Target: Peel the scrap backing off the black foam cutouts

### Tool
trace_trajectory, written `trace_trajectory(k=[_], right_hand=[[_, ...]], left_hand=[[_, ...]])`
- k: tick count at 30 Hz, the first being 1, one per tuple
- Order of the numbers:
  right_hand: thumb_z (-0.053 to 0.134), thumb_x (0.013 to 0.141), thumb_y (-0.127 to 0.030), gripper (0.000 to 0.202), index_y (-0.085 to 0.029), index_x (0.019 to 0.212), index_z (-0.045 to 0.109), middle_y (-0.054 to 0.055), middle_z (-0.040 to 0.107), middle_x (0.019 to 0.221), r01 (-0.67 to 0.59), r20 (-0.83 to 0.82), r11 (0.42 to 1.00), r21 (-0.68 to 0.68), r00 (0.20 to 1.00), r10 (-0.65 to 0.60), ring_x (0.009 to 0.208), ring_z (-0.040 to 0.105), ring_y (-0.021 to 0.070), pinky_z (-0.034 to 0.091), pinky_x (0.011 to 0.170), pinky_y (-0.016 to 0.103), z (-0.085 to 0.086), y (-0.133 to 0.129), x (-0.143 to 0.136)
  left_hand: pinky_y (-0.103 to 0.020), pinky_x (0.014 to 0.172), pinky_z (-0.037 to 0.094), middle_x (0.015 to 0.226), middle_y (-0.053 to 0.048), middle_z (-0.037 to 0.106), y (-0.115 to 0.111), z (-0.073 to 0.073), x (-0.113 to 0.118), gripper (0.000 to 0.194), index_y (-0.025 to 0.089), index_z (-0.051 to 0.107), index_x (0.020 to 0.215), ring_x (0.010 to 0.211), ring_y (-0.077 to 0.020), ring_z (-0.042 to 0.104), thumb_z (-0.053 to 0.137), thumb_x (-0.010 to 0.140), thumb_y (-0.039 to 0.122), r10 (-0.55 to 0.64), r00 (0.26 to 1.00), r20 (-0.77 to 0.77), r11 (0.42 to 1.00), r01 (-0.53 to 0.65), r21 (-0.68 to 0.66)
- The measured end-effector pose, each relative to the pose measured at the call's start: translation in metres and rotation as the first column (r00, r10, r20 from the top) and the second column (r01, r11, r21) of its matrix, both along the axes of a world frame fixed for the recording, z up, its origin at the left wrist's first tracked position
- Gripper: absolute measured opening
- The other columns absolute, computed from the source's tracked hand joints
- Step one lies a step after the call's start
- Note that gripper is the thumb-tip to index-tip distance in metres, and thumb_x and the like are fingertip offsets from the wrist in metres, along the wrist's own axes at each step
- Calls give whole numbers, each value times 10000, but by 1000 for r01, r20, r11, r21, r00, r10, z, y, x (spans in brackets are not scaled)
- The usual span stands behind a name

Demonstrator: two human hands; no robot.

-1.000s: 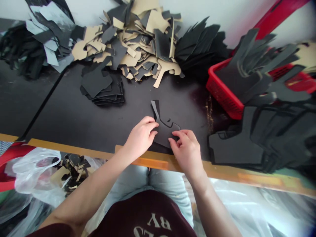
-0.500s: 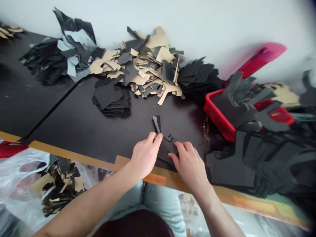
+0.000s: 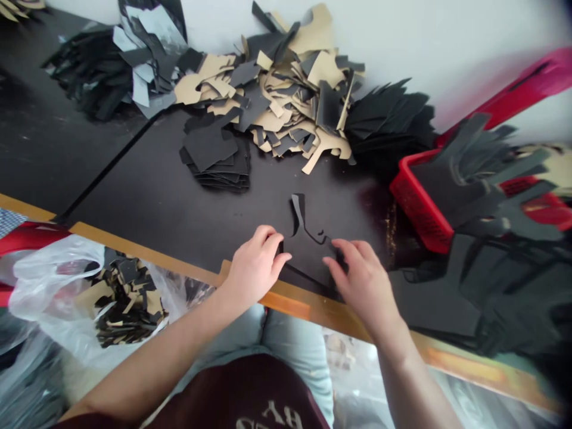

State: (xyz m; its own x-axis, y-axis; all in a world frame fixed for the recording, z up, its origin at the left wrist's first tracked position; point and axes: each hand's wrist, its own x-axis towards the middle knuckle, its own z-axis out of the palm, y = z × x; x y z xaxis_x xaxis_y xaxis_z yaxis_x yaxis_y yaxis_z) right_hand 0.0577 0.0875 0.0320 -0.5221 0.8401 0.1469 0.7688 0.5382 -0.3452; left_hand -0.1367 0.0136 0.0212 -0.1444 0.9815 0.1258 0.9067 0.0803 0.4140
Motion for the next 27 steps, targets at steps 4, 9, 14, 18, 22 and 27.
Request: trace_trajectory(k=[4, 9, 14, 18, 22, 27], right_hand=[[540, 854, -220, 253, -114, 1067, 628, 97, 613, 967, -85, -240, 990, -114, 969, 56, 791, 602, 167, 514, 769, 321, -1, 46, -30], [562, 817, -227, 321, -120, 1113, 623, 73, 636, 963, -226, -237, 877, -425, 962, 133, 775, 582, 138, 492, 752, 287, 2, 104, -74], [635, 714, -154, 342, -161, 1055, 666, 20, 611, 867, -323, -147, 817, -478, 946, 288, 621, 502, 84, 448, 614, 229, 4, 129, -88], [676, 641, -116, 135, -154, 766, 643, -47, 556, 653, -386, -312, 741, -549, 918, 246, 544, 455, 62, 375, 505, 186, 2, 133, -89], [682, 673, -166, 156, -156, 746, 545, -36, 591, 656, -496, -591, 589, -638, 806, 39, 619, 558, 86, 454, 583, 213, 4, 124, -77], [723, 682, -245, 300, -186, 816, 461, -42, 596, 739, -549, -760, 566, -615, 602, -243, 754, 662, 127, 532, 709, 275, 7, 104, -57]], left_hand=[[-300, 762, 482, 1061, -68, 573, -3, -10, 7, 220, 156, 556, 1027, 858, -183, 607, 581, 869, 308, 33, 999, 21, 994, -35, 106], [-342, 765, 480, 1051, -76, 568, -4, -15, 14, 247, 162, 532, 1054, 886, -212, 578, 611, 844, 266, 65, 996, 55, 986, -73, 153], [-360, 798, 460, 1014, -74, 582, -3, -15, 15, 167, 164, 522, 1038, 907, -214, 526, 537, 872, 168, -7, 992, 123, 985, -15, 175], [-369, 809, 434, 961, -60, 602, -4, -16, 17, 152, 172, 518, 1036, 900, -217, 504, 502, 885, 153, -37, 989, 144, 990, 16, 142], [-345, 800, 424, 923, -52, 593, 1, -10, 14, 138, 177, 519, 1002, 887, -204, 499, 494, 875, 126, -36, 974, 224, 993, 9, 121], [-320, 819, 419, 880, -32, 576, 23, 4, 0, 164, 183, 513, 946, 875, -190, 495, 513, 832, 66, -38, 959, 280, 991, 1, 132]])
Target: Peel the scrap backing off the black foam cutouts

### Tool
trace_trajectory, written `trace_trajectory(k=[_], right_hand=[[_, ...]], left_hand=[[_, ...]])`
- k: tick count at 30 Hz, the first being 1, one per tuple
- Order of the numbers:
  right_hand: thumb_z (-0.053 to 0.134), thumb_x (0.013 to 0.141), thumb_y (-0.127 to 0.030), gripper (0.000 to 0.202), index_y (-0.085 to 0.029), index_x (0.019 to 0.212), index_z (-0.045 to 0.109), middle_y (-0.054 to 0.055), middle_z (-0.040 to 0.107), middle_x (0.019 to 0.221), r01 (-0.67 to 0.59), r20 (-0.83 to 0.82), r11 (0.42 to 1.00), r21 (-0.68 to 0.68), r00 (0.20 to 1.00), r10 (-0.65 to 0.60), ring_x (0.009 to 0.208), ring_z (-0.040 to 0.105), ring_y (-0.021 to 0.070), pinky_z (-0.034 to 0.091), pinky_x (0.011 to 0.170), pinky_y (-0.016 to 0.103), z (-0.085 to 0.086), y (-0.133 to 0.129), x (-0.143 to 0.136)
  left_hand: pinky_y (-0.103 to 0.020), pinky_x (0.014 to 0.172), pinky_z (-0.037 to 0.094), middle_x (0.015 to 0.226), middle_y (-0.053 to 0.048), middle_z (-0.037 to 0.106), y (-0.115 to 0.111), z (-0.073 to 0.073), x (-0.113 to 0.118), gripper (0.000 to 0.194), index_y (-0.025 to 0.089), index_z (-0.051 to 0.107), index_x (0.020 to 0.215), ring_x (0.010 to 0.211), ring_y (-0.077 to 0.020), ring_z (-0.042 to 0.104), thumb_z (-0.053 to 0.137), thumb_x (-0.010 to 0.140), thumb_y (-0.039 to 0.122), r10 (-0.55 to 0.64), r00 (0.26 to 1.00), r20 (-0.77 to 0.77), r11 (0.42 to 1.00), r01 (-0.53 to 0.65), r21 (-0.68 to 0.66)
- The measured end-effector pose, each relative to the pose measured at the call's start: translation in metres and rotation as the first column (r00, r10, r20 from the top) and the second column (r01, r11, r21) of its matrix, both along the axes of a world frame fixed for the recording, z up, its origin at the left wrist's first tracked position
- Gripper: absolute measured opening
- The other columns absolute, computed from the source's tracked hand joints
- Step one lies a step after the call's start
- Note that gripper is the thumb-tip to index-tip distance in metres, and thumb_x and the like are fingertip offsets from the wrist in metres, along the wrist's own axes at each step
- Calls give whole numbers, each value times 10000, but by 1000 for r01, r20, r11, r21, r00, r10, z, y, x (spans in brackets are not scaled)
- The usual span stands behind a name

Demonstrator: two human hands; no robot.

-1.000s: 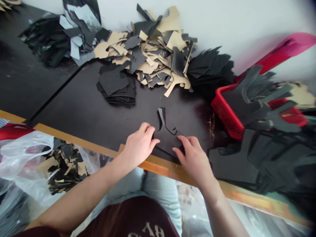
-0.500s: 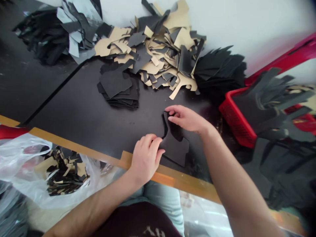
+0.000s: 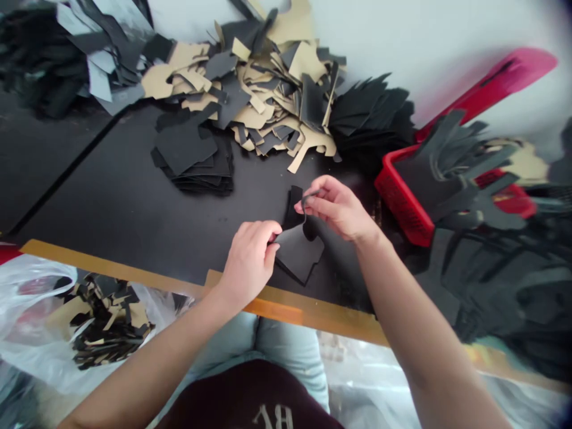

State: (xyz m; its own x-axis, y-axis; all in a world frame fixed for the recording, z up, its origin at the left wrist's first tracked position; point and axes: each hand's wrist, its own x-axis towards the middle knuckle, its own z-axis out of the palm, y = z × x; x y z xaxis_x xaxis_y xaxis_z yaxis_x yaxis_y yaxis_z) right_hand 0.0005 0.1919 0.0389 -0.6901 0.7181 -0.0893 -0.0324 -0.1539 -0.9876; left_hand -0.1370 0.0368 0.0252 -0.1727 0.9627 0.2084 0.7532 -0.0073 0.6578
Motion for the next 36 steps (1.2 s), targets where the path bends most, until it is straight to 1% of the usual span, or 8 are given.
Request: trace_trajectory(k=[6, 14, 16, 18, 21, 27, 32, 36], right_hand=[[727, 680, -273, 381, -210, 846, 390, -29, 585, 929, 167, -108, 986, 25, 981, -163, 818, 666, 128, 545, 756, 311, -8, -8, 1], [703, 675, -282, 612, -258, 1172, 347, -39, 528, 832, 236, -26, 948, 212, 971, -236, 683, 564, 94, 520, 631, 242, -27, -7, -6], [679, 694, -278, 666, -259, 1250, 313, -7, 530, 916, 284, 30, 909, 305, 951, -307, 715, 574, 107, 537, 664, 277, -27, -11, -4], [662, 717, -264, 633, -238, 1264, 345, 62, 520, 1070, 320, 114, 798, 511, 895, -432, 876, 588, 155, 545, 754, 336, -19, -22, 4], [650, 758, -226, 437, -196, 1164, 490, 117, 496, 1175, 164, 226, 589, 791, 817, -530, 1098, 521, 229, 511, 884, 409, -3, -52, 27], [579, 836, -134, 255, -144, 1090, 592, 143, 568, 1169, -229, 387, 478, 848, 884, -263, 1158, 513, 237, 470, 987, 438, -5, -100, 65], [475, 898, -138, 228, -182, 1046, 643, 94, 642, 1109, -307, 423, 418, 855, 879, -221, 1151, 550, 218, 486, 983, 410, -21, -99, 61], [437, 913, -149, 209, -167, 943, 644, 98, 680, 1003, -195, 354, 441, 876, 882, -312, 1014, 629, 193, 532, 904, 362, -23, -97, 55]], left_hand=[[-355, 866, 404, 893, -23, 597, 17, -6, -5, 340, 162, 468, 1076, 898, -202, 505, 590, 778, 53, 137, 990, -10, 984, -137, -111], [-381, 830, 385, 994, -52, 603, 14, -9, 10, 376, 172, 522, 1101, 986, -252, 484, 676, 758, 168, 172, 968, -182, 977, -192, -97], [-387, 842, 381, 1000, -55, 601, 15, -8, 11, 419, 173, 499, 1147, 999, -252, 480, 664, 762, 158, 158, 965, -209, 982, -176, -73], [-380, 847, 386, 992, -55, 601, 15, -9, 12, 438, 169, 477, 1172, 991, -242, 482, 648, 769, 151, 141, 969, -203, 986, -155, -56], [-374, 861, 400, 979, -54, 597, 16, -13, 11, 419, 163, 476, 1162, 982, -233, 483, 631, 774, 144, 126, 977, -173, 990, -134, -37], [-352, 889, 443, 931, -53, 557, 16, -22, 7, 434, 130, 436, 1202, 929, -196, 506, 582, 794, 107, 47, 992, -113, 995, -36, 93], [-315, 910, 470, 980, -45, 555, 16, -26, 5, 478, 163, 377, 1252, 929, -156, 549, 562, 816, 97, -14, 998, -68, 990, 23, 142], [-331, 947, 475, 1078, -53, 546, 16, -23, -3, 631, 196, 322, 1306, 997, -168, 565, 671, 782, 177, -99, 995, -31, 993, 101, 57]])
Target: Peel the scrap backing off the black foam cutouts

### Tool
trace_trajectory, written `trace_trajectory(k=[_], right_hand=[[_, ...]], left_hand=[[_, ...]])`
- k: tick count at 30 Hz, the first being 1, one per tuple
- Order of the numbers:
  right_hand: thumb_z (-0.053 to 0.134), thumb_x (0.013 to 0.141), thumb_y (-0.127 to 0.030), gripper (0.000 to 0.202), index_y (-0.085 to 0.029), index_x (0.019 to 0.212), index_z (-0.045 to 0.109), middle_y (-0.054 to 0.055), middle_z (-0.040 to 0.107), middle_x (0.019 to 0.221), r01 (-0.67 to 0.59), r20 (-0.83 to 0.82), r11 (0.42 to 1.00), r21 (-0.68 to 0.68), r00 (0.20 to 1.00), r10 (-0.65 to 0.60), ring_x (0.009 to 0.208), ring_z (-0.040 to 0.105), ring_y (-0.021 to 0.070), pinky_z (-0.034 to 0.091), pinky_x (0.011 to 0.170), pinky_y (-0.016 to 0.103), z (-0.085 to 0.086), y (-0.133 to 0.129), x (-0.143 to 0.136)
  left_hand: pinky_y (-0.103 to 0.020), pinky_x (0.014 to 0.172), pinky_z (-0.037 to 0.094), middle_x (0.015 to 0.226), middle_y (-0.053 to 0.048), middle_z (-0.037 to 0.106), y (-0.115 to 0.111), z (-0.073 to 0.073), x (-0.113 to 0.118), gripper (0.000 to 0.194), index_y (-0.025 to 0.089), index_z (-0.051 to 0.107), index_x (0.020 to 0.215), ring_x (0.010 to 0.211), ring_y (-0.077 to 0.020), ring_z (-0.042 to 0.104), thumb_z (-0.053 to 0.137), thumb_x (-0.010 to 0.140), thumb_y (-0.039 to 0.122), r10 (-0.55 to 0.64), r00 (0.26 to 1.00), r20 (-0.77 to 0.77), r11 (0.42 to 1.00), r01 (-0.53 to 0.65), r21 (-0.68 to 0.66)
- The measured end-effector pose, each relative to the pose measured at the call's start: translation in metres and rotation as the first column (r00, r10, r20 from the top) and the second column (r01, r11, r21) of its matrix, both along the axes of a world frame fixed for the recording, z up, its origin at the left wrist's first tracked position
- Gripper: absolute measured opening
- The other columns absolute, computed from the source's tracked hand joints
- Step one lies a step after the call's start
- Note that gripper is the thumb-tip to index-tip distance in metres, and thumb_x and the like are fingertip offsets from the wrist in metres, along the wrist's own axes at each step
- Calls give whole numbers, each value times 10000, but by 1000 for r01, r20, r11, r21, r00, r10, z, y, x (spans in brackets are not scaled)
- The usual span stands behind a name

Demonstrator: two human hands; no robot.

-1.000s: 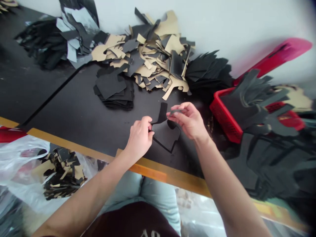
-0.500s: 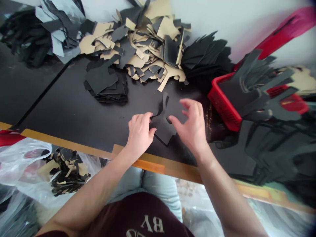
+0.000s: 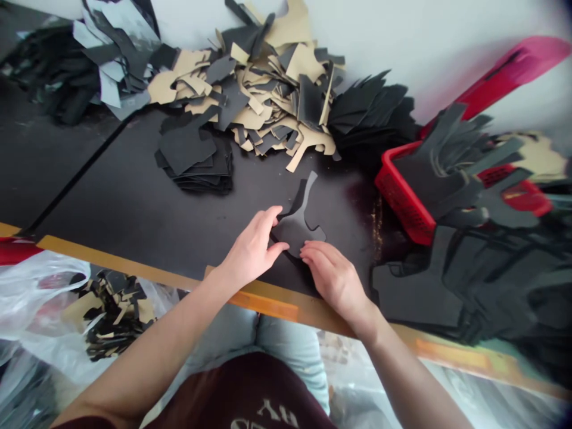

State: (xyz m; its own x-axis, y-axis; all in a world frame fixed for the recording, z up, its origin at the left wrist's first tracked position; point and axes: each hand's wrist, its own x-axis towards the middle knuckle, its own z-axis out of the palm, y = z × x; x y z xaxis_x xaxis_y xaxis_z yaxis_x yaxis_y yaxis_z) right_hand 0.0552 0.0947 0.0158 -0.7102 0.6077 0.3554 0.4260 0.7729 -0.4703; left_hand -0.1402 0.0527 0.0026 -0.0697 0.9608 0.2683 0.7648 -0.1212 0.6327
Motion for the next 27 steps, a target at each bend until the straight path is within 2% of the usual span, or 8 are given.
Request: trace_trajectory(k=[4, 10, 13, 16, 20, 22, 27], right_hand=[[426, 927, -194, 182, -182, 917, 607, 83, 683, 961, 170, -102, 974, -152, 977, -187, 929, 656, 174, 544, 844, 332, -2, -2, -2], [430, 930, -215, 141, -205, 930, 571, 60, 682, 974, 225, -166, 907, -356, 940, -298, 976, 651, 171, 515, 893, 351, -2, -1, 2], [421, 933, -220, 134, -215, 931, 554, 59, 675, 988, 190, -163, 901, -391, 949, -271, 1010, 642, 179, 505, 912, 366, -1, 1, 5], [420, 929, -186, 130, -224, 935, 544, 49, 663, 1004, 122, -172, 924, -363, 966, -195, 1032, 631, 166, 501, 918, 349, -1, 3, 8], [420, 929, -170, 132, -219, 952, 541, 62, 649, 1033, 69, -149, 946, -315, 981, -121, 1049, 619, 174, 502, 926, 368, -2, 4, 10], [423, 926, -147, 135, -210, 950, 539, 65, 648, 1031, 45, -141, 966, -254, 987, -83, 1056, 616, 169, 507, 922, 349, -2, 4, 10], [438, 904, -91, 152, -180, 966, 545, 91, 655, 1009, -12, -111, 998, -55, 994, 6, 1067, 616, 185, 536, 897, 328, -3, 2, 8]], left_hand=[[-322, 951, 482, 1136, -64, 517, 0, 4, -8, 705, 209, 292, 1334, 1056, -177, 557, 705, 762, 197, -71, 997, 36, 995, 73, -64], [-346, 907, 513, 1195, -93, 480, 0, 4, -6, 704, 210, 322, 1324, 1017, -196, 583, 719, 743, 196, -47, 998, 28, 993, 50, -110], [-358, 900, 520, 1260, -117, 416, 3, 6, -5, 715, 207, 354, 1300, 1025, -205, 575, 741, 701, 158, -33, 999, 19, 994, 35, -102], [-347, 888, 520, 1290, -117, 367, 5, 9, -5, 518, 213, 434, 1209, 1013, -181, 576, 659, 754, 109, -51, 999, -10, 995, 50, -83], [-298, 860, 512, 1240, -92, 380, 5, 8, -4, 189, 187, 531, 977, 962, -131, 578, 477, 838, 71, -56, 997, -54, 997, 53, -56], [-280, 859, 505, 1204, -83, 399, 4, 4, -4, 166, 175, 545, 913, 963, -121, 574, 421, 861, 78, -49, 998, -30, 999, 49, -4], [-289, 887, 504, 1179, -80, 440, 4, -5, -5, 215, 171, 591, 908, 996, -140, 565, 401, 869, 78, -56, 998, 6, 994, 56, 90]])
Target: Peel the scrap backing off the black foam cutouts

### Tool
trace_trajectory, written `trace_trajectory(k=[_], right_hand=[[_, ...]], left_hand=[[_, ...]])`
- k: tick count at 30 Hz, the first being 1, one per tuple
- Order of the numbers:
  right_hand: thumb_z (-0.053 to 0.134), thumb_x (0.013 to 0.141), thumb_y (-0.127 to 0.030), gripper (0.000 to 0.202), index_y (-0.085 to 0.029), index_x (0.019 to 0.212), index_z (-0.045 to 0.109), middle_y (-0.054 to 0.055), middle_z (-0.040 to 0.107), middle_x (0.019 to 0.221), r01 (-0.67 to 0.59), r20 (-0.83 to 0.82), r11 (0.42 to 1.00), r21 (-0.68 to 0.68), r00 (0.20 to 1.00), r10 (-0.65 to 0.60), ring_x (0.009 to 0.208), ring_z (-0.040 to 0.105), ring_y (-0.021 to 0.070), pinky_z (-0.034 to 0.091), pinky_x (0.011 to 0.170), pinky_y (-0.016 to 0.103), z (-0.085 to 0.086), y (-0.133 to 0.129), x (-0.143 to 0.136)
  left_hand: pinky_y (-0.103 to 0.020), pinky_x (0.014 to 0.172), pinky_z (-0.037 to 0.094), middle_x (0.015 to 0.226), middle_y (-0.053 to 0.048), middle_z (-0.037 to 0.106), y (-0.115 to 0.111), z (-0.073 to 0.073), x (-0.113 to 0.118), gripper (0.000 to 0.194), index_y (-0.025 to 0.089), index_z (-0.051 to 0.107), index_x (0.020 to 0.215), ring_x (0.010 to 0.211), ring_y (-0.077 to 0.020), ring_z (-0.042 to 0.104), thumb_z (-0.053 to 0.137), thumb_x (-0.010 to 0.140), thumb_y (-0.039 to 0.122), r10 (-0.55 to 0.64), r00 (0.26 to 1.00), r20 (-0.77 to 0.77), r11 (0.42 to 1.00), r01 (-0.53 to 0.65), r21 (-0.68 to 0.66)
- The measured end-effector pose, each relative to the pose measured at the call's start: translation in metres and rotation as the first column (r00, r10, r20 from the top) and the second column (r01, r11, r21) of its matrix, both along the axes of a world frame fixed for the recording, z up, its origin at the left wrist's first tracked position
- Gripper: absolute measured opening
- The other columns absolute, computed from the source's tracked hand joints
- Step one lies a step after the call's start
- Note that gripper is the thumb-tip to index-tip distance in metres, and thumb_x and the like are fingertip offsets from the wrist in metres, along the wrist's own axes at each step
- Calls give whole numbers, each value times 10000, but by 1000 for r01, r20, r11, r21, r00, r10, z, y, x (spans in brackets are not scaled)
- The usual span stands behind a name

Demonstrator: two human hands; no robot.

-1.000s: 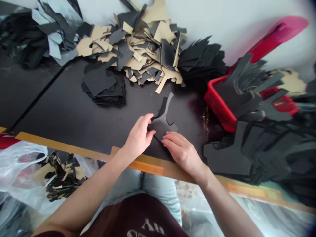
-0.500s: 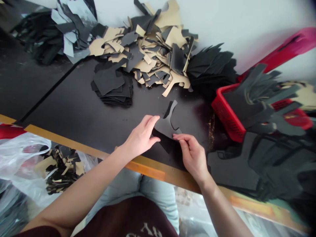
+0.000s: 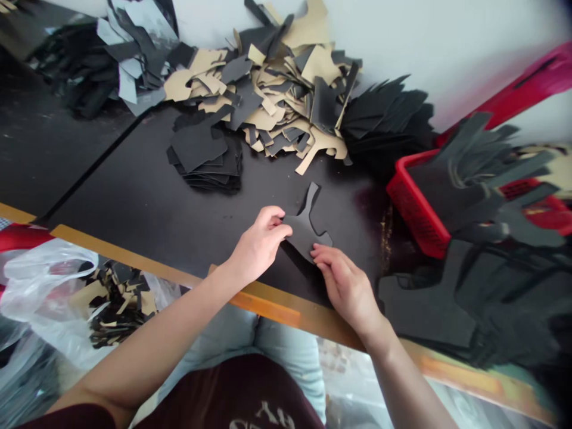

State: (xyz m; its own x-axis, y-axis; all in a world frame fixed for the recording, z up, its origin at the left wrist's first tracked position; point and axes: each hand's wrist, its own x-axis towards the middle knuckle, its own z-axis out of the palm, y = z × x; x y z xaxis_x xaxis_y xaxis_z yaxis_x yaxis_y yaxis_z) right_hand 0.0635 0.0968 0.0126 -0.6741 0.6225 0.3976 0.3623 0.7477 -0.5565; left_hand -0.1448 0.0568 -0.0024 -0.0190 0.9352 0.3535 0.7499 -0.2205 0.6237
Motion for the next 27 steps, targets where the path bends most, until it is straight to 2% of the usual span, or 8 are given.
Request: trace_trajectory(k=[4, 8, 22, 27], right_hand=[[480, 885, -73, 158, -157, 1002, 544, 119, 637, 1051, -19, 53, 994, 109, 998, 14, 1111, 589, 213, 531, 933, 352, -4, -5, -2], [495, 876, -48, 169, -131, 1016, 539, 121, 623, 1056, -37, 115, 986, 161, 993, 18, 1147, 555, 228, 506, 978, 359, -6, -8, -3], [398, 884, -2, 204, -82, 994, 550, 150, 563, 1072, -82, 243, 978, 190, 969, 34, 1210, 473, 289, 486, 1007, 420, -3, -16, -5], [429, 861, 2, 191, -104, 963, 550, 140, 555, 1065, -76, 242, 986, 148, 969, 39, 1212, 472, 279, 478, 1022, 413, -2, -17, -6]], left_hand=[[-291, 904, 507, 1172, -84, 451, 0, -3, -1, 243, 158, 623, 893, 999, -144, 566, 401, 865, 63, -17, 1000, 2, 999, 17, 46], [-272, 892, 514, 1165, -69, 460, 1, -5, -2, 264, 162, 633, 886, 1005, -132, 552, 396, 862, 48, -34, 999, -1, 997, 34, 70], [-275, 919, 492, 1170, -84, 464, 1, -4, -5, 276, 142, 635, 868, 1040, -147, 533, 380, 866, 39, -88, 987, -137, 992, 100, 82], [-274, 905, 497, 1184, -91, 484, 2, 2, -7, 259, 140, 638, 906, 1001, -146, 549, 392, 877, 62, -109, 980, -166, 994, 113, 12]])
